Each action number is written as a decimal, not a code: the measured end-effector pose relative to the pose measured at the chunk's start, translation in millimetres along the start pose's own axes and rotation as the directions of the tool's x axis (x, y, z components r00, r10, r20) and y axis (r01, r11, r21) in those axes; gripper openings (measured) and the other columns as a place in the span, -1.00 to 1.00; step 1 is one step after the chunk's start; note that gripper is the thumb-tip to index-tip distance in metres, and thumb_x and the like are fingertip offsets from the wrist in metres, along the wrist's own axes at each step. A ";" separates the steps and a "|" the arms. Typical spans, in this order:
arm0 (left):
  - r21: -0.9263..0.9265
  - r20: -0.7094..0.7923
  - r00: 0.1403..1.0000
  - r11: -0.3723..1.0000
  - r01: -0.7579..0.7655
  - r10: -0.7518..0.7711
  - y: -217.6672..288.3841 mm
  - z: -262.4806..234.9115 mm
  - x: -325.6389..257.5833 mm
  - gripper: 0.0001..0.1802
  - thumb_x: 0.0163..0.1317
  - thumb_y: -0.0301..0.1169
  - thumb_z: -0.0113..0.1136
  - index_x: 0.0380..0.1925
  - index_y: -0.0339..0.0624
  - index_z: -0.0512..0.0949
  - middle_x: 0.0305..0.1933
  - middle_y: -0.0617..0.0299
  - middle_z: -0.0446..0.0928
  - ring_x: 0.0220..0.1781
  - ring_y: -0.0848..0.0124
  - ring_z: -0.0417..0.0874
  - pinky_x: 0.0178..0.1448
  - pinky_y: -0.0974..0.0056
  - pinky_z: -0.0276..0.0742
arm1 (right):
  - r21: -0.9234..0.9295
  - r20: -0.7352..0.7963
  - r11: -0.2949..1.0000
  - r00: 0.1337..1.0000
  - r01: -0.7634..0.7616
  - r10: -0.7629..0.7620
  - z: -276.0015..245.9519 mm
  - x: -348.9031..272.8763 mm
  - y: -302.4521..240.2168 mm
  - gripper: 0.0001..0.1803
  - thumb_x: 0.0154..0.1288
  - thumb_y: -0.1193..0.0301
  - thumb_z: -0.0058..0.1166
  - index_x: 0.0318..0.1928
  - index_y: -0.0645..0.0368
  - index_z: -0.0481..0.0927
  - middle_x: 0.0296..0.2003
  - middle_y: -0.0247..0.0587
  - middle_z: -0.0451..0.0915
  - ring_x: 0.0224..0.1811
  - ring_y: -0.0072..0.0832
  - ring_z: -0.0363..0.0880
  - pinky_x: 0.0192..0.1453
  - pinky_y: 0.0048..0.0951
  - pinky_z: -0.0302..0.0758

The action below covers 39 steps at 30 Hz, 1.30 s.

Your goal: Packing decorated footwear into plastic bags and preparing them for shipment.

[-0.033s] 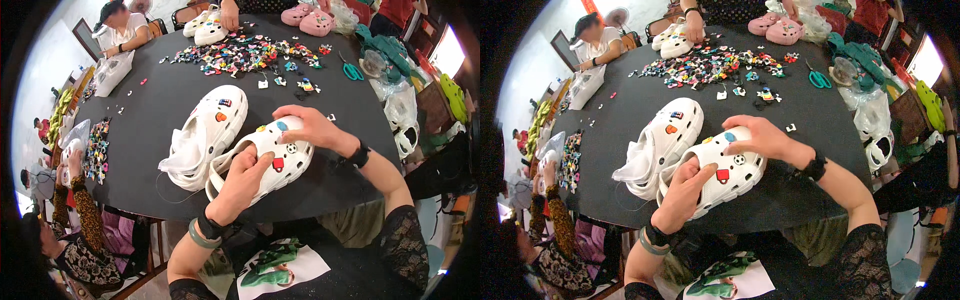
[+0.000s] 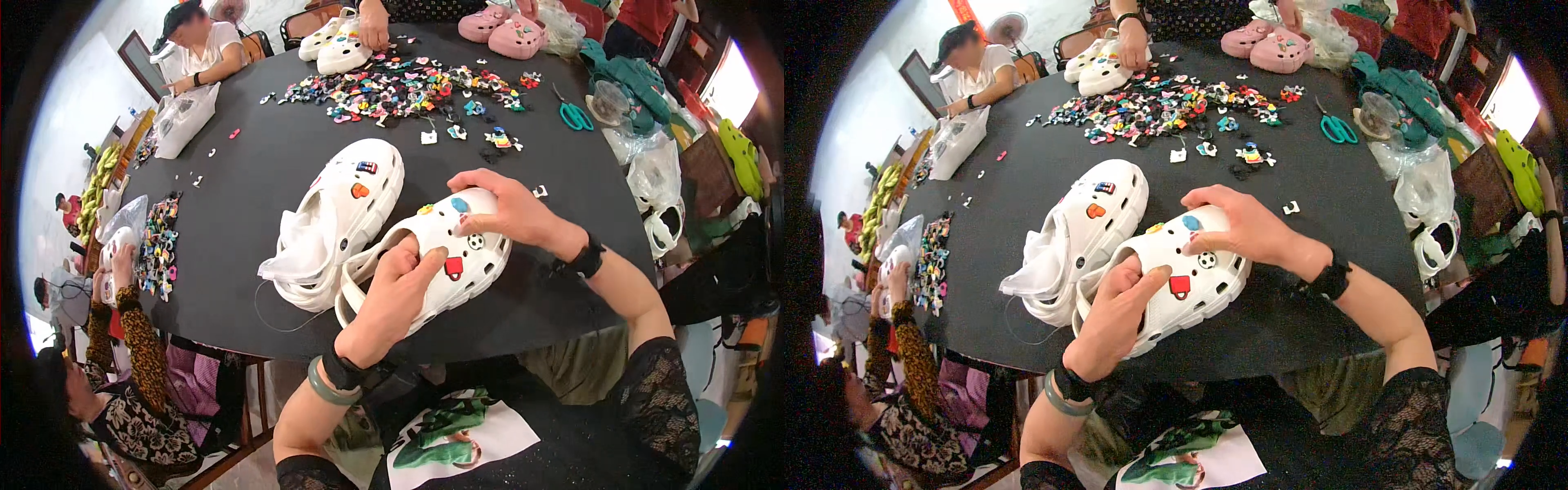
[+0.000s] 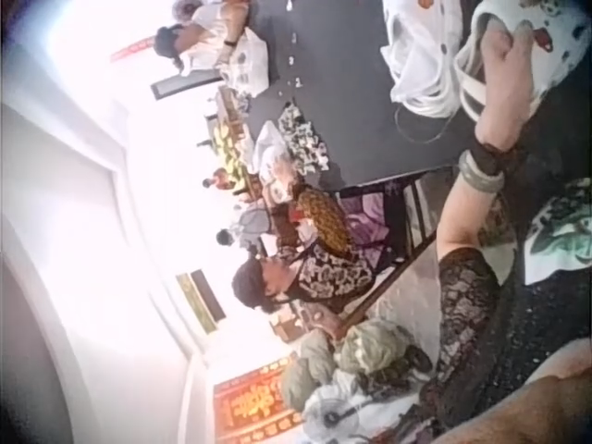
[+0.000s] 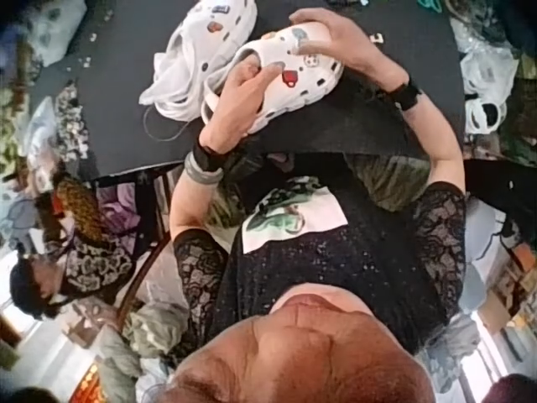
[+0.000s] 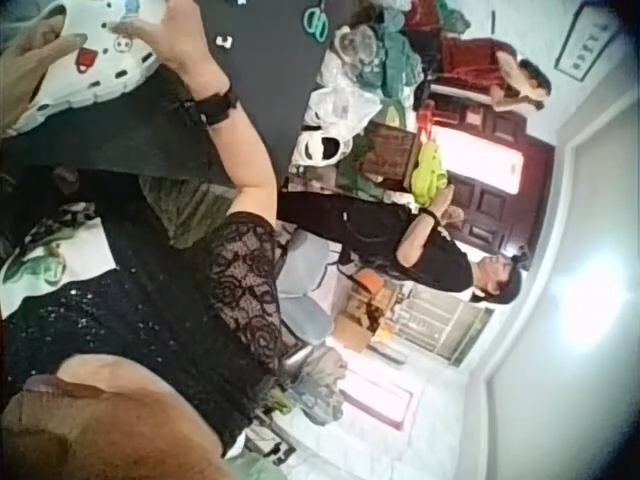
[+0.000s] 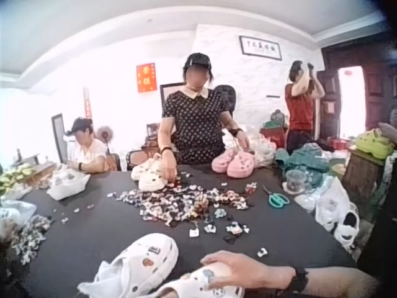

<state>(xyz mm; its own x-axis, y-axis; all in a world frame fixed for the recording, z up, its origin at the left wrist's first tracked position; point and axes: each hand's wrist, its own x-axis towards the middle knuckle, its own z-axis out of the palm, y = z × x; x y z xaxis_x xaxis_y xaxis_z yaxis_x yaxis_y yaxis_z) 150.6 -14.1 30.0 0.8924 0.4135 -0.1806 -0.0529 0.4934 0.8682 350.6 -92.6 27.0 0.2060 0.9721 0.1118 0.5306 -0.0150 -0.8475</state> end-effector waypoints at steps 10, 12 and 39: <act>0.013 0.019 1.000 1.000 0.013 -0.013 4.5 3.1 -2.7 -0.66 0.37 -0.43 -0.04 0.09 -0.35 0.38 -0.04 0.24 0.54 -0.12 0.56 0.58 -0.06 0.43 0.53 | -0.187 -0.133 0.935 0.936 0.300 -0.327 -4.9 -17.7 7.9 -0.40 -0.07 0.25 0.40 0.00 0.17 0.47 -0.08 -0.15 0.44 0.03 -0.28 0.42 0.14 -0.34 0.36; 0.062 0.014 1.000 0.998 0.021 -0.022 5.8 4.3 -4.2 -0.66 0.39 -0.36 -0.04 0.07 -0.34 0.41 -0.04 0.23 0.54 -0.12 0.56 0.58 -0.05 0.42 0.52 | -0.389 -0.162 0.846 0.877 0.364 -0.452 -2.2 -29.1 3.9 -0.39 -0.08 0.26 0.38 0.01 0.14 0.46 -0.02 -0.08 0.41 0.07 -0.18 0.37 0.16 -0.26 0.34; 0.340 -0.098 0.994 0.940 -0.013 0.049 12.9 -78.7 -67.2 -0.23 0.26 -0.23 0.09 0.34 -0.25 -0.04 0.02 0.06 0.42 -0.04 0.39 0.49 -0.03 0.21 0.53 | -0.742 0.385 0.378 0.813 0.554 -0.436 -10.6 -17.1 -30.7 -0.76 -0.01 0.52 0.08 -0.24 0.13 0.48 -0.31 -0.25 0.53 0.02 -0.34 0.46 0.29 -0.20 0.17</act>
<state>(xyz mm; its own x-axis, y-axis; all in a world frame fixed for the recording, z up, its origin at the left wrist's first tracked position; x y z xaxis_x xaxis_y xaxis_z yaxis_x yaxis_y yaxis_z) 54.7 24.7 16.9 0.8405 0.5102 -0.1823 0.0911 0.1986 0.9758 339.5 -111.3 56.6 -0.3803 0.8874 0.2604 0.9247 0.3591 0.1268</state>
